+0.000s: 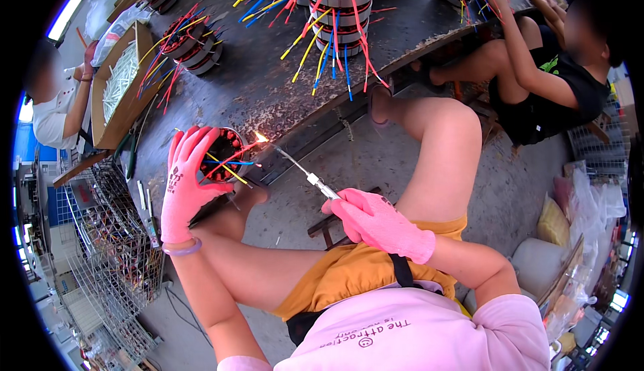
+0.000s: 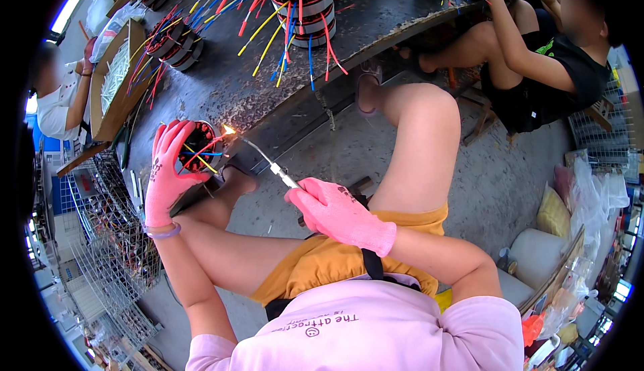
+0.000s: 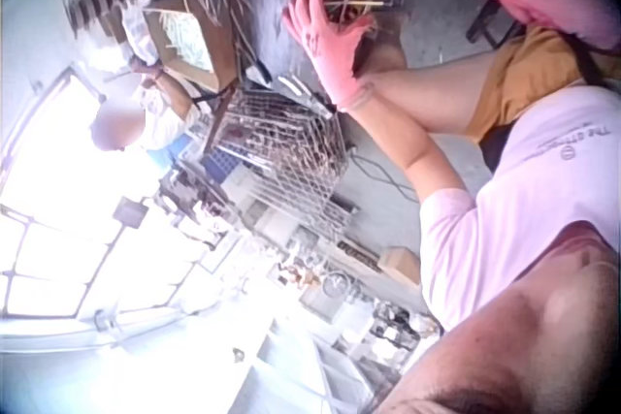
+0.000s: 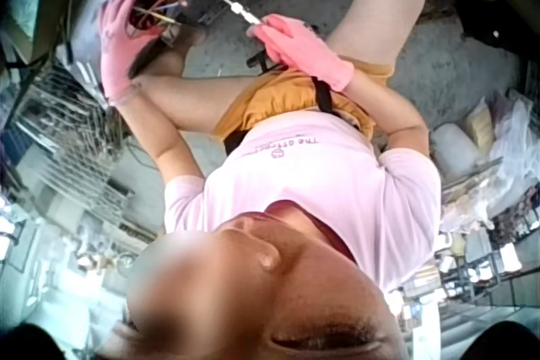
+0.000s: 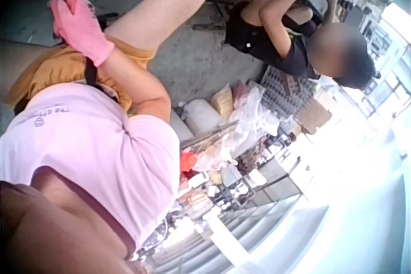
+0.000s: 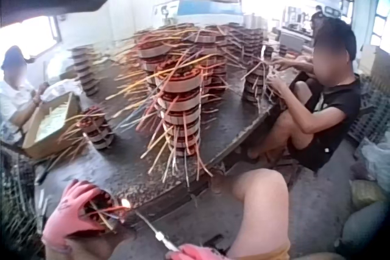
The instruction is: The person solders individual colored wires onto a circular component using a soldering iron and wire, moving around the circumference of the object and then setting it aside to start another.
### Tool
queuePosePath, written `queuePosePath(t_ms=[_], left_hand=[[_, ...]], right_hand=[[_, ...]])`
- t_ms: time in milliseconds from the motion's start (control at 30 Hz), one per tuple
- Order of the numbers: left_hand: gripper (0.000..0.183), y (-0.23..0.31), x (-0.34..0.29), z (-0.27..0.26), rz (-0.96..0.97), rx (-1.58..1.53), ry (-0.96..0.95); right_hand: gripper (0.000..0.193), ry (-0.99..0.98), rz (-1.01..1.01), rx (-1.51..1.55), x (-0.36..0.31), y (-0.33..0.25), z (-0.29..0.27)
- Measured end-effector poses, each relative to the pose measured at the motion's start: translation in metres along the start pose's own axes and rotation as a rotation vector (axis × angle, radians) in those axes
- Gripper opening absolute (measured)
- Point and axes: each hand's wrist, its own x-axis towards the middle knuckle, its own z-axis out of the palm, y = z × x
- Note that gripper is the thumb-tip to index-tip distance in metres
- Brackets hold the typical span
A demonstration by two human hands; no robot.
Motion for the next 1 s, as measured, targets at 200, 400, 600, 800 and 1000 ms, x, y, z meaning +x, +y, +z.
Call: queuePosePath(t_ms=[200, 400, 600, 800, 1000], left_hand=[[0.092, -0.005, -0.001, 0.0, 0.02, -0.005, 0.0], [0.091, -0.007, -0.002, 0.0, 0.027, -0.006, 0.004], [0.091, -0.006, -0.001, 0.001, 0.009, -0.005, -0.004], [0.091, -0.006, -0.001, 0.0, 0.014, -0.01, -0.001], [0.091, -0.006, 0.0, 0.001, 0.019, -0.007, 0.006]], right_hand=[[0.036, 0.007, -0.013, -0.009, -0.001, -0.001, 0.001], [0.036, 0.005, -0.019, -0.004, -0.001, 0.003, 0.001], [0.036, -0.003, -0.031, -0.014, 0.001, 0.004, 0.0], [0.037, 0.005, -0.053, -0.011, 0.0, 0.006, 0.0], [0.037, 0.019, -0.037, 0.01, 0.001, 0.009, 0.0]])
